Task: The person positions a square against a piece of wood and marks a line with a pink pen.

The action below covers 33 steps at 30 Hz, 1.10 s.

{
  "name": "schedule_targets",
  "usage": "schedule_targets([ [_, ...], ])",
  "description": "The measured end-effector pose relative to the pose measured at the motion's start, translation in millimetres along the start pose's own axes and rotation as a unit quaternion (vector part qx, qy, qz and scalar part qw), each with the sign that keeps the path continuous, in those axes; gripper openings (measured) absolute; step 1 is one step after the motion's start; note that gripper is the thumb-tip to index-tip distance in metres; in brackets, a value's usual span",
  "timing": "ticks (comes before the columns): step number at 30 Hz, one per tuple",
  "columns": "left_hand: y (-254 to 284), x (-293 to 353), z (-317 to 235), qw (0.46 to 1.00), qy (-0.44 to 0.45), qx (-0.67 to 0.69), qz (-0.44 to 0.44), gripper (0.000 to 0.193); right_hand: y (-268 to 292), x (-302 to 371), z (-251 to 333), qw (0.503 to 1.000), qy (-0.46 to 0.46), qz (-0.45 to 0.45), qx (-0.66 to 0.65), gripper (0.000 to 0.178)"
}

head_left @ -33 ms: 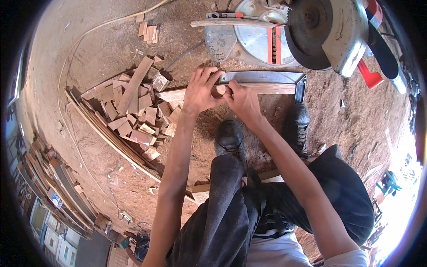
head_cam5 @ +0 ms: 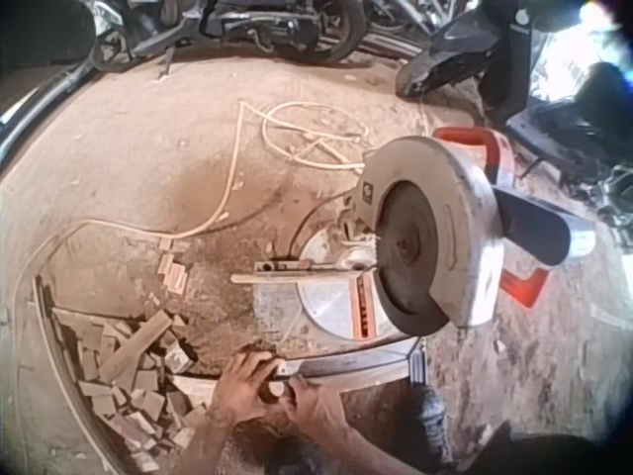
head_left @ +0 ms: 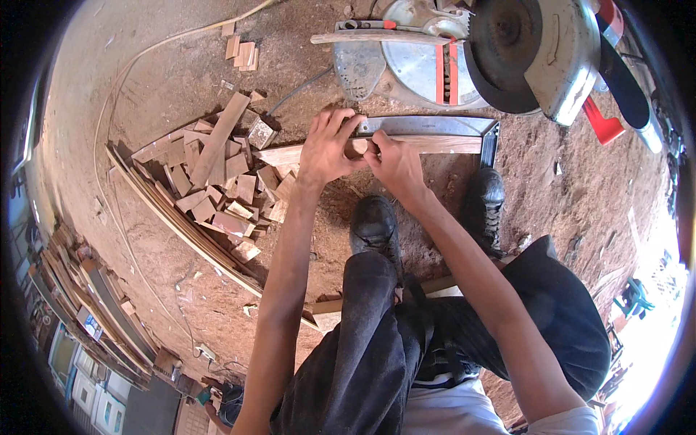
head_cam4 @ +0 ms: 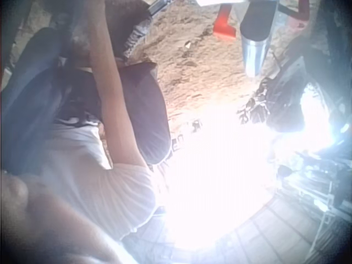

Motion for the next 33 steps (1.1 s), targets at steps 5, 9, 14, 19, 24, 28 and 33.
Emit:
schedule_targets([
  [5,-1,1,1,1.0,0.003,0.003,0.008,0.081,-1,0,0,1.0,0.004,0.001,-0.008,0.015],
  [9,0,1,0,1.0,0.0,0.006,0.002,0.082,-1,1,1,1.0,-0.001,0.002,-0.007,0.015],
  [14,1,1,-1,1.0,0.0,0.008,0.001,0.079,1,2,3,1.0,0.003,-0.011,-0.023,0.013],
  [19,2,1,-5,0.999,-0.029,0.041,0.003,0.06,1,1,2,1.0,-0.012,-0.003,-0.002,0.013],
  [24,5,4,-5,0.996,-0.046,0.066,-0.023,0.051,-3,-6,3,1.0,-0.009,0.004,-0.003,0.017],
  [28,5,2,-4,0.994,-0.04,0.103,-0.021,0.051,-5,1,0,0.998,0.017,-0.01,-0.057,0.018],
  [33,4,3,-3,0.993,-0.038,0.107,-0.02,0.049,-5,7,2,0.998,0.016,-0.032,-0.045,0.02],
])
Point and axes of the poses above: each hand's wrist, its own x-axis away from the middle knuckle, its own y-axis out of the back of the hand, z = x × y, the point moved 7 cm from there along -x, towards the middle knuckle, and after that the axes turned 14 degrees about -x, right-handed, at the moved point
